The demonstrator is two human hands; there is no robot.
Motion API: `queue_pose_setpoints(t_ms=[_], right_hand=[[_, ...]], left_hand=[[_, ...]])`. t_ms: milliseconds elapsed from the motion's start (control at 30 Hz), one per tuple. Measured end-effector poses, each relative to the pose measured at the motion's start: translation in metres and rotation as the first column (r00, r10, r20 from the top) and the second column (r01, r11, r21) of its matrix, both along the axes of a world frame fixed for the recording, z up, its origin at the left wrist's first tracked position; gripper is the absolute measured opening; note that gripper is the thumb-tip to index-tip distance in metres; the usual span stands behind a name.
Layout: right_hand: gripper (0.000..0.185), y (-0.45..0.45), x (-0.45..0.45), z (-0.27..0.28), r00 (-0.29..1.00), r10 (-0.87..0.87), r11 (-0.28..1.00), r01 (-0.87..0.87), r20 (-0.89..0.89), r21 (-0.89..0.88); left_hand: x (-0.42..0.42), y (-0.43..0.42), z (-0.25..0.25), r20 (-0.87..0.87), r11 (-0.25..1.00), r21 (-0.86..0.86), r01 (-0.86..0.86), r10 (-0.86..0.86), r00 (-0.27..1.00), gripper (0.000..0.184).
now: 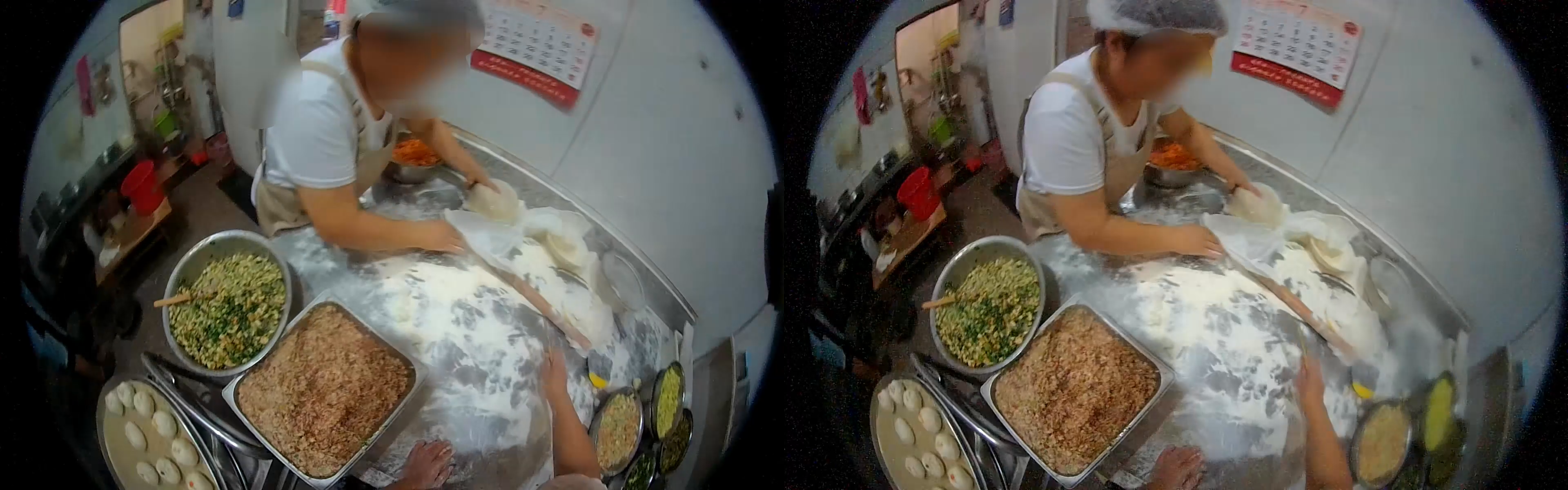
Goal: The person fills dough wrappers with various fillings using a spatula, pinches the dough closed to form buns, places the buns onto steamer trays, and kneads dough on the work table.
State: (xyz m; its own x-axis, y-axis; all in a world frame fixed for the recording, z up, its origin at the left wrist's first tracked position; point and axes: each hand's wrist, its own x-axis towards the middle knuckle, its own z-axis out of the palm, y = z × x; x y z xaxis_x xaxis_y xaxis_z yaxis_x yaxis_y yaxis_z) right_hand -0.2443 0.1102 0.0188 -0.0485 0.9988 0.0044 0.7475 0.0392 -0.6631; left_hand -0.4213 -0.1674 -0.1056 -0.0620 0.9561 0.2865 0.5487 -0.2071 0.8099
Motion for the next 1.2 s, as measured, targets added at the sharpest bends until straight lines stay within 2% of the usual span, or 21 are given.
queue_pose_setpoints(t_ms=[67,167,200,267,300,333,367,400,467,500,533,667,867,1067,1133,1200], right_hand=[[0.032,-0.011,0.078,-0.058,0.973,-0.057,0.970,0.001,0.226,0.241],[0.029,-0.069,0.135,-0.073,0.954,-0.106,0.973,0.042,0.281,0.225],[0.027,-0.087,0.154,-0.084,0.964,-0.150,0.983,0.122,0.218,0.138],[0.026,-0.126,0.153,-0.055,0.950,-0.302,0.937,0.312,0.084,-0.156],[0.025,-0.138,0.144,-0.034,0.924,-0.380,0.875,0.372,0.036,-0.311],[0.025,-0.147,0.135,-0.016,0.904,-0.427,0.829,0.397,0.013,-0.393],[0.024,-0.158,0.163,-0.052,0.934,-0.125,0.992,0.120,0.334,0.037],[0.026,-0.165,0.173,-0.066,0.952,-0.151,0.957,0.073,0.267,0.281],[0.028,-0.183,0.173,-0.050,0.960,-0.150,0.977,0.106,0.237,0.187],[0.028,-0.193,0.181,-0.054,0.963,-0.147,0.972,0.099,0.226,0.212],[0.029,-0.200,0.188,-0.061,0.967,-0.139,0.966,0.085,0.215,0.244],[0.032,-0.230,0.210,-0.061,0.960,-0.090,0.959,0.013,0.264,0.282],[0.039,-0.258,0.238,-0.062,0.959,-0.074,0.973,0.009,0.275,0.230],[0.041,-0.227,0.217,-0.051,0.974,-0.045,0.996,0.027,0.224,0.084],[0.040,-0.210,0.232,-0.108,0.997,-0.078,0.992,0.079,-0.017,0.100],[0.038,-0.172,0.207,-0.130,0.993,-0.010,0.994,0.024,-0.122,0.110]], left_hand=[[-0.001,0.004,-0.003,-0.146,0.997,0.075,0.034,-0.023,0.989,0.048],[-0.014,0.013,0.020,-0.331,0.976,-0.074,0.205,-0.218,0.918,0.038],[-0.012,0.015,0.007,-0.161,0.978,-0.115,0.175,-0.192,0.968,0.037],[-0.010,0.008,0.014,-0.186,0.971,-0.144,0.189,-0.214,0.959,0.035],[-0.016,0.017,0.035,-0.361,0.969,-0.090,0.229,-0.246,0.899,0.035],[-0.016,0.017,0.032,-0.357,0.965,-0.123,0.231,-0.260,0.897,0.035],[-0.016,0.019,0.026,-0.358,0.965,-0.147,0.215,-0.255,0.898,0.035],[-0.018,0.018,0.027,-0.487,0.984,-0.011,0.179,-0.161,0.858,0.037],[-0.016,0.014,0.018,-0.347,0.989,-0.096,0.111,-0.137,0.928,0.039],[-0.015,0.011,0.013,-0.275,0.988,-0.136,0.078,-0.113,0.955,0.041],[-0.012,0.016,0.038,-0.557,0.995,0.014,0.102,-0.077,0.827,0.040],[-0.009,0.018,0.042,-0.496,0.991,0.029,0.130,-0.099,0.862,0.041],[-0.008,0.019,0.033,-0.495,0.993,0.029,0.117,-0.087,0.865,0.042],[-0.003,0.016,0.042,-0.473,0.993,0.019,0.118,-0.095,0.876,0.043],[-0.006,0.016,0.038,-0.450,0.996,0.020,0.092,-0.073,0.890,0.043],[-0.008,0.016,0.039,-0.412,0.998,0.001,0.070,-0.063,0.909,0.041]])
